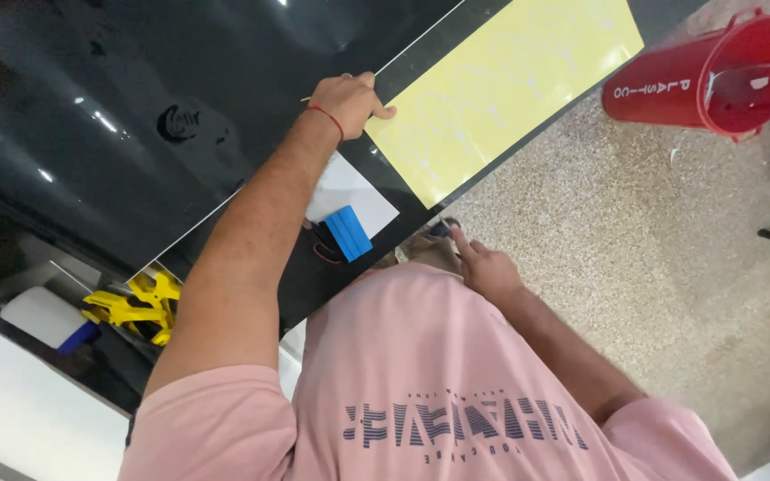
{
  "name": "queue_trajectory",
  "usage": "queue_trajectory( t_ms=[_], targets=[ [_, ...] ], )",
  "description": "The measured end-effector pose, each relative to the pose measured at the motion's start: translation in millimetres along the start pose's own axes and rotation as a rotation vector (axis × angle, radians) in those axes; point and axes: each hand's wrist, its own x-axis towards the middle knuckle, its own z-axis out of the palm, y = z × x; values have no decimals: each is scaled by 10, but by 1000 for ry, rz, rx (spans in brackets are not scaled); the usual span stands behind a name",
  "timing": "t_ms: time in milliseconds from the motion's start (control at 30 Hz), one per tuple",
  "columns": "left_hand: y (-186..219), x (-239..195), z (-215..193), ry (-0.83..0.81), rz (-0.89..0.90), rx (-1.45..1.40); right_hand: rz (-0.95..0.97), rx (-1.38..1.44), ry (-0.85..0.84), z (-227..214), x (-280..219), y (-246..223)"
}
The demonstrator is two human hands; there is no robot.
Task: Applying transfer tape to a vinyl sheet using a squeegee and trimming the edges with a utility knife and straight edge.
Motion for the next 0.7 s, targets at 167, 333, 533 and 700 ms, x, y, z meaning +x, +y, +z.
queue_trajectory(
  t_ms=[167, 333, 533, 700],
  targets=[
    [101, -107, 174, 94, -33, -51, -35, -32, 305, 150, -329, 460],
    [477, -457, 356, 323, -130, -8, 139, 100, 450, -80, -74, 683],
    [1171, -477, 1131, 671, -390, -113, 242, 199, 699, -760, 842, 380],
    [1047, -422, 1610, 680, -419, -190, 154, 205, 770, -1103, 1391, 437]
  ],
)
